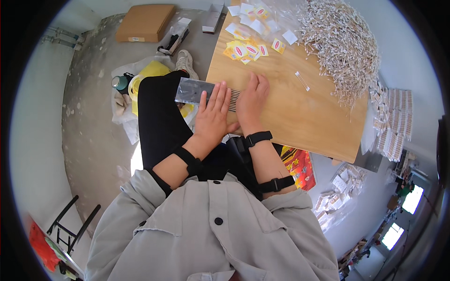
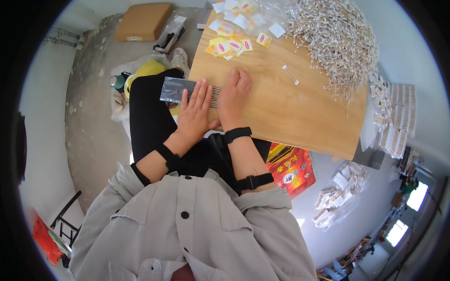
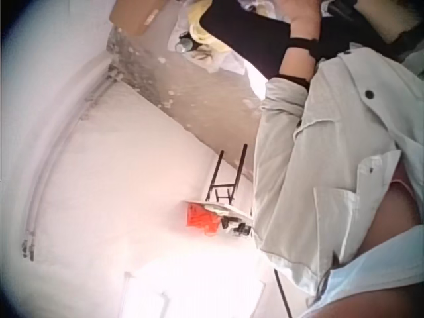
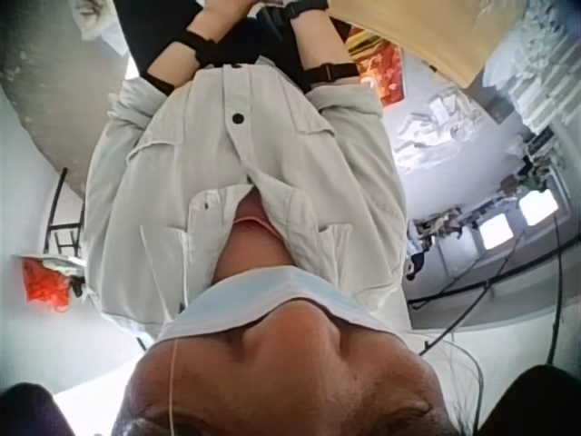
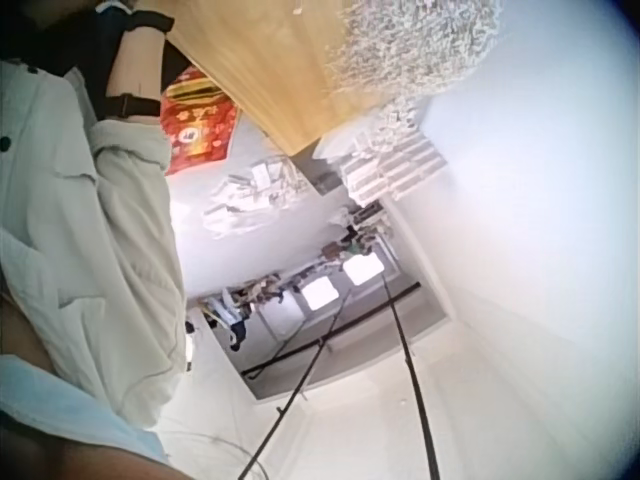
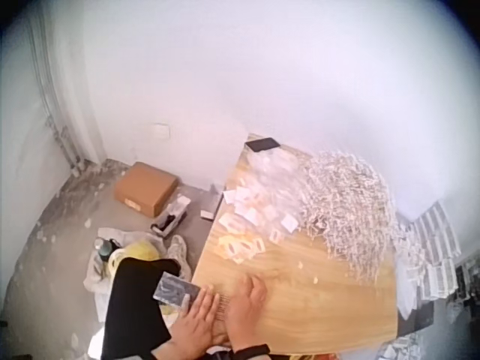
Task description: The person repeatedly gathers cotton swabs from a large pile on a wooden table, aligns them into neat rows, and places them into small transparent plastic bags. The person then seals the bags and sets them aside. This process is repeated multiple times throughout the video.
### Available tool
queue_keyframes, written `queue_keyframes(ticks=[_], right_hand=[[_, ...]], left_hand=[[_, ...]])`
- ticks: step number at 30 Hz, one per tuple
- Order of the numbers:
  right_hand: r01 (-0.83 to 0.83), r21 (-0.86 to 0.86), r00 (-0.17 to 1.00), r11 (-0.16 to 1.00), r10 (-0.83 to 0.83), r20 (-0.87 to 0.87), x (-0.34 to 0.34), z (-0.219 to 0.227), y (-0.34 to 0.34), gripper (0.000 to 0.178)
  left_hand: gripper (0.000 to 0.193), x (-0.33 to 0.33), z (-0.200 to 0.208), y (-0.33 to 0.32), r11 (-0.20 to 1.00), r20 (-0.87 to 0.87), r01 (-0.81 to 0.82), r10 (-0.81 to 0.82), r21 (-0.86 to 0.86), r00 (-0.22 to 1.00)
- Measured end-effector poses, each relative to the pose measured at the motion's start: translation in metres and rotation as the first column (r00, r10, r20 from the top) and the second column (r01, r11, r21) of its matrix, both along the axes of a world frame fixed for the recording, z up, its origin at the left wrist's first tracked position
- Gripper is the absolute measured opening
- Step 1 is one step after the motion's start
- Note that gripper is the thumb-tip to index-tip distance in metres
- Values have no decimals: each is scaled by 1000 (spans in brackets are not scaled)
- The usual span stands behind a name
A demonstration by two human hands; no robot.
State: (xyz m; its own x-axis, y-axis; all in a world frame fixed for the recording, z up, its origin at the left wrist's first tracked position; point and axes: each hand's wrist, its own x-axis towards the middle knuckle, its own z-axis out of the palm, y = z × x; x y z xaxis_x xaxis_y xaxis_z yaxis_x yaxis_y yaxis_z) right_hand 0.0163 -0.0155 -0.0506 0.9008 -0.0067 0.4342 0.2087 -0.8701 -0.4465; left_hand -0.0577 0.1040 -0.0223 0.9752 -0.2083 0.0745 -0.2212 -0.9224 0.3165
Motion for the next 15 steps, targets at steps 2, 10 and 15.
queue_keyframes(ticks=[2, 10, 15], right_hand=[[-19, -33, 1000, 999, 19, -2, 1, 1, 0, 36], [-66, -84, 997, 994, 63, -38, 2, 8, 1, 40], [-69, -86, 997, 994, 65, -40, 1, 9, -1, 42]], left_hand=[[101, 1, -2, 0, 1000, 9, 1, -1, -4, 1000], [95, 0, -2, 2, 999, 40, 32, -32, 7, 999], [93, 3, 1, 2, 999, 26, 44, -45, 18, 999]])
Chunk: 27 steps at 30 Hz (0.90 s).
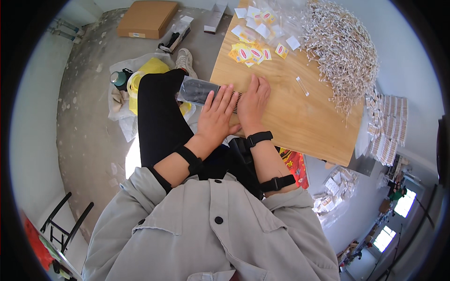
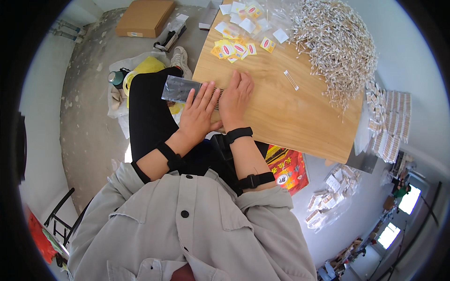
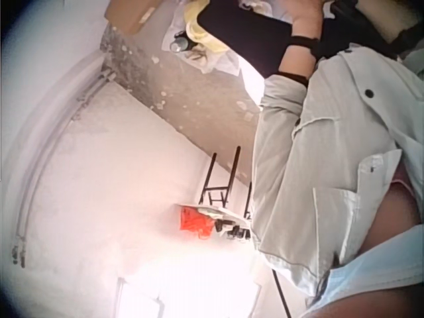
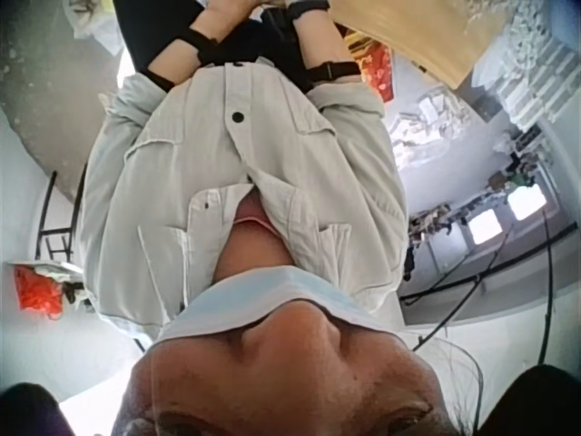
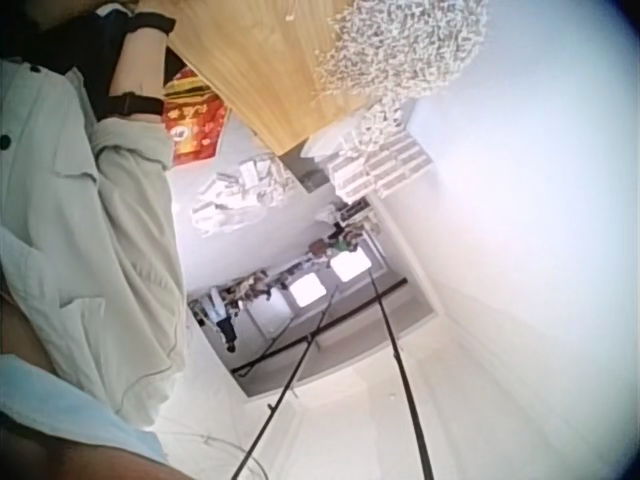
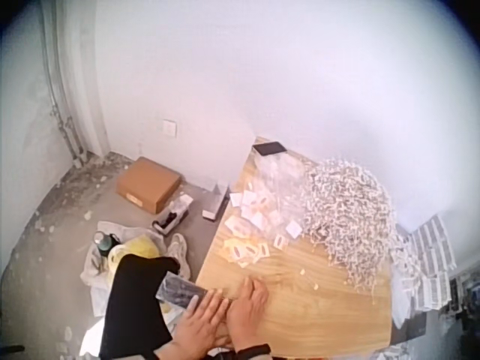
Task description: The person repeatedly gathers cotton swabs from a large pile on a wooden table, aligns them into neat rows, and places them into small transparent plastic bags. The person then seals the bags and sets them aside. This process is repeated multiple times throughout the video.
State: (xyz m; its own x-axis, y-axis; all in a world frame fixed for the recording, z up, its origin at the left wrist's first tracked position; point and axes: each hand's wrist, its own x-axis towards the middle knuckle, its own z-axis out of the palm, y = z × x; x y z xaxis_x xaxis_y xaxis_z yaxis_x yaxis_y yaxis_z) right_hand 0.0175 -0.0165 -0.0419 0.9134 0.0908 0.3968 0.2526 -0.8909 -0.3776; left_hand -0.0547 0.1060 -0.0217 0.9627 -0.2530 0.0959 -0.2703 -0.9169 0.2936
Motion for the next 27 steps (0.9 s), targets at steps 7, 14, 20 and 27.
queue_keyframes(ticks=[7, 14, 20, 27], right_hand=[[216, 935, 972, 280, 32, -234, -24, 6, -10, 38], [199, 883, 955, 426, 119, -272, -33, 1, 8, 43], [229, 800, 955, 555, 31, -295, -29, 6, 2, 40], [90, 73, 996, 993, -90, 6, -2, 6, 1, 45]], left_hand=[[96, -1, 4, 1, 999, -27, 4, -5, -38, 1000], [95, -1, -5, 0, 997, 0, 18, -18, -69, 1000], [94, 1, 1, 1, 997, -45, 0, -4, -82, 999], [95, -1, 1, -2, 999, -65, -7, 9, 32, 998]])
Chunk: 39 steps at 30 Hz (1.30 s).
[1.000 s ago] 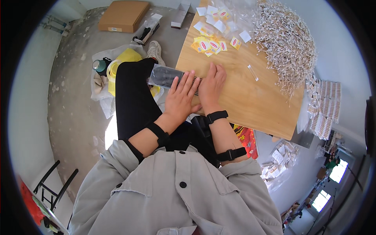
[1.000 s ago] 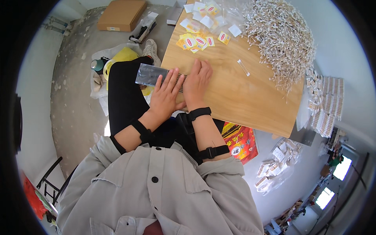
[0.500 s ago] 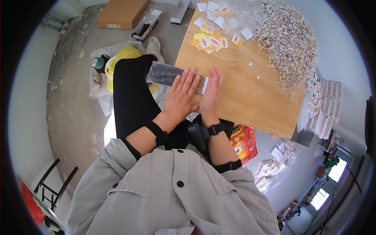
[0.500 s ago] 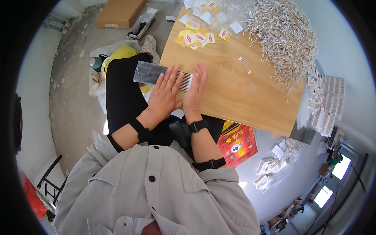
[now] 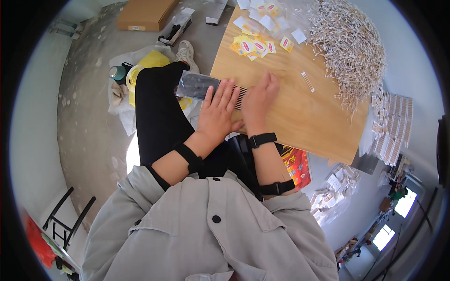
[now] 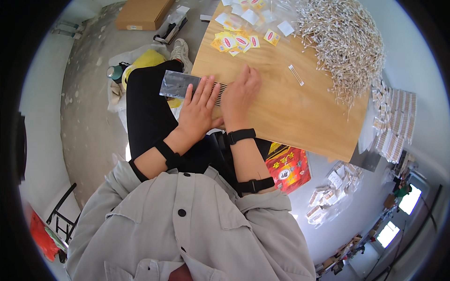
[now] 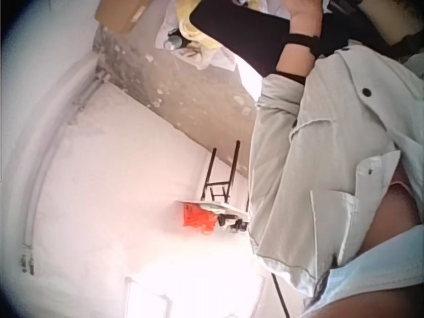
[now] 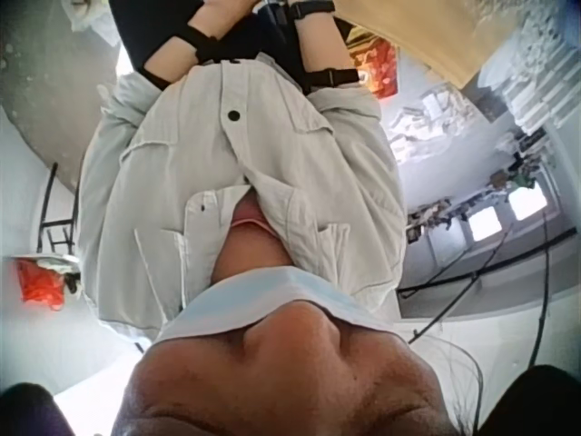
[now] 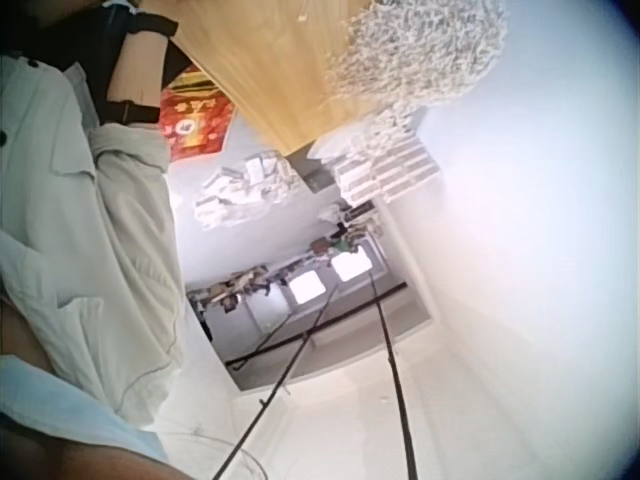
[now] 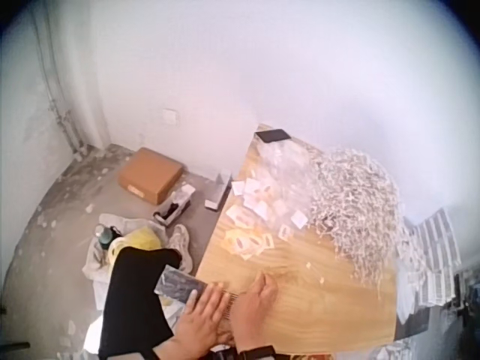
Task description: The person repeatedly gathers cotton swabs from a large pile on a wooden table, aligns them into neat rows, and places them into small transparent plastic bags. The person then seals the bags and sets them aside. This process is repeated multiple times throughout the video.
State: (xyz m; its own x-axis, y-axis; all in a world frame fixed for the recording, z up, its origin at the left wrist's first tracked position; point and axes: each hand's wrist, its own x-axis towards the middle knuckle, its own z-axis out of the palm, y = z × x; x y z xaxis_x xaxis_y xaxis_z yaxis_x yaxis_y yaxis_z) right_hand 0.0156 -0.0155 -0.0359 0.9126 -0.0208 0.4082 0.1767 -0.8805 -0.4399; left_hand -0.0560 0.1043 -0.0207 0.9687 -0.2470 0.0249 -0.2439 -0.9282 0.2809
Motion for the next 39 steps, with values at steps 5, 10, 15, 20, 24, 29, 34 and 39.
queue_keyframes(ticks=[5, 10, 15, 20, 24, 29, 34, 39], right_hand=[[-28, -23, 999, 999, 28, -15, 6, -7, 4, 41], [-14, -68, 999, 998, 11, -30, 3, -5, 4, 38], [1, -35, 999, 999, -3, -52, 2, 0, 6, 38], [-16, -31, 1000, 999, 15, -26, 2, -6, 5, 39], [-9, -6, 1000, 1000, 9, -19, 2, -6, 4, 39], [-10, 7, 1000, 1000, 10, -14, 2, -7, 6, 39], [4, -23, 1000, 1000, -5, -4, 1, -9, 6, 39], [3, -25, 1000, 1000, -4, -25, 1, -8, 6, 38]], left_hand=[[91, 0, -3, 1, 995, 42, 7, -3, -100, 999], [56, 10, 26, 28, 951, 60, -190, 210, -245, 976], [23, 40, 28, 47, 986, 63, -117, 125, -118, 990], [31, 48, 33, 32, 967, -95, -76, 101, 242, 990], [30, 57, 40, 26, 935, -174, -10, 76, 355, 982], [28, 60, 28, 23, 899, -74, -50, 91, 435, 993], [29, 61, 33, 24, 882, -126, 26, 38, 471, 991], [36, 73, 50, 21, 896, -351, 61, 109, 439, 930]])
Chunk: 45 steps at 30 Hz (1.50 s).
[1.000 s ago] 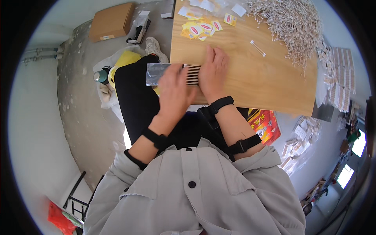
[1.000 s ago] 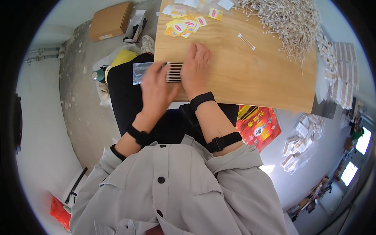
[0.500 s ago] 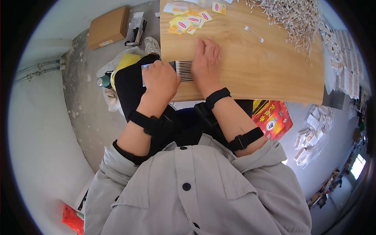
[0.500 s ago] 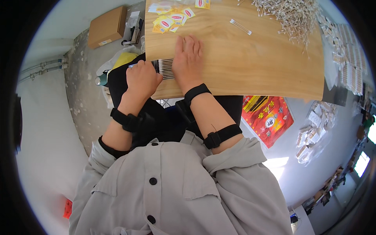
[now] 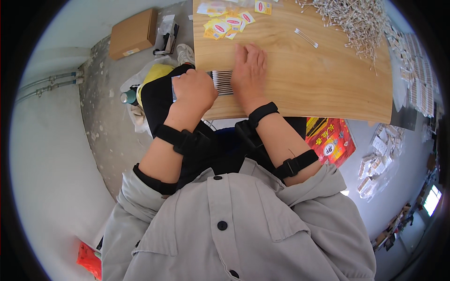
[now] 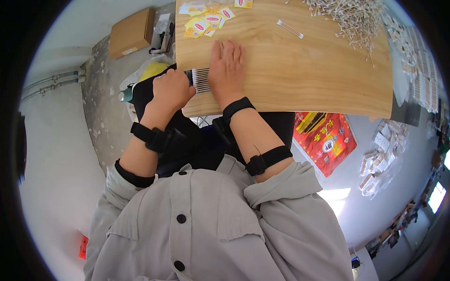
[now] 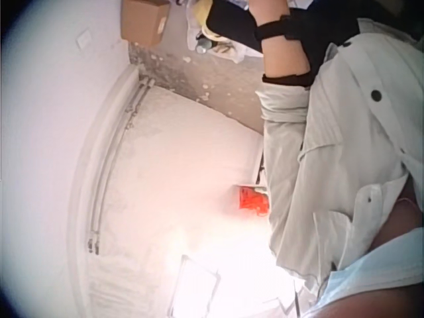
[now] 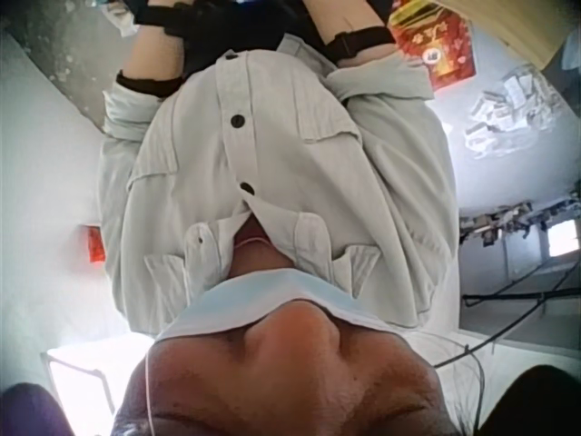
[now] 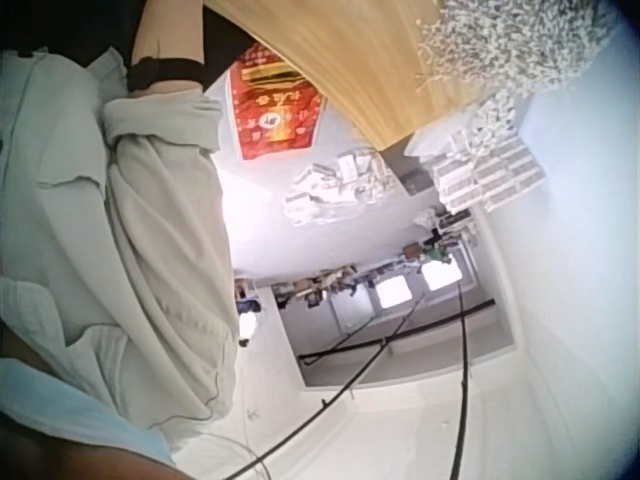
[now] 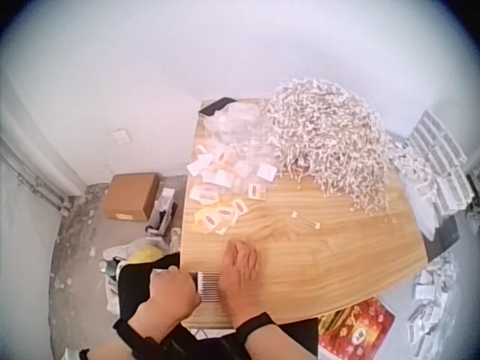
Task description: The person repeatedly gathers cotton swabs from a large pile on a wooden table, aligns them into neat rows, and places them into small transparent plastic bags. The person then seals the bags and sets them aside. This process is repeated multiple times throughout the video.
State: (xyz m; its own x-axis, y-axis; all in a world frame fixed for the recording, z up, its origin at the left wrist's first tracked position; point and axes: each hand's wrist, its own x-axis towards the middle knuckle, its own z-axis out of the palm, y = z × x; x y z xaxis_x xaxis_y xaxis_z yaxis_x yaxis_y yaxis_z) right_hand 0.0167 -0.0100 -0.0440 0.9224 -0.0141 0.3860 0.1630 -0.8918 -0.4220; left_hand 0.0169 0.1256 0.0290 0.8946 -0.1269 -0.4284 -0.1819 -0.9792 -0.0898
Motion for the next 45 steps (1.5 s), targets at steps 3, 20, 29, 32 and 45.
queue_keyframes(ticks=[3, 20, 29, 32, 45], right_hand=[[-3, 10, 1000, 1000, 3, 0, 0, -1, -1, 38], [-31, -1, 999, 1000, 31, 13, 1, 3, 3, 36], [-31, -14, 999, 999, 31, 7, 2, 2, 19, 36], [-36, -2, 999, 999, 36, 10, 3, 0, 25, 36], [-44, 12, 998, 999, 44, -39, 3, 6, 33, 36]], left_hand=[[38, -3, 4, -3, 1000, 32, -28, 28, 1, 999], [19, -12, -21, 17, 925, 301, -24, 148, -379, 942], [17, -13, -17, 12, 936, 370, 40, 99, -349, 924], [19, -15, -11, 17, 927, 230, -38, 133, -374, 964], [38, -38, -91, 69, -622, -768, -455, 455, -637, 451]])
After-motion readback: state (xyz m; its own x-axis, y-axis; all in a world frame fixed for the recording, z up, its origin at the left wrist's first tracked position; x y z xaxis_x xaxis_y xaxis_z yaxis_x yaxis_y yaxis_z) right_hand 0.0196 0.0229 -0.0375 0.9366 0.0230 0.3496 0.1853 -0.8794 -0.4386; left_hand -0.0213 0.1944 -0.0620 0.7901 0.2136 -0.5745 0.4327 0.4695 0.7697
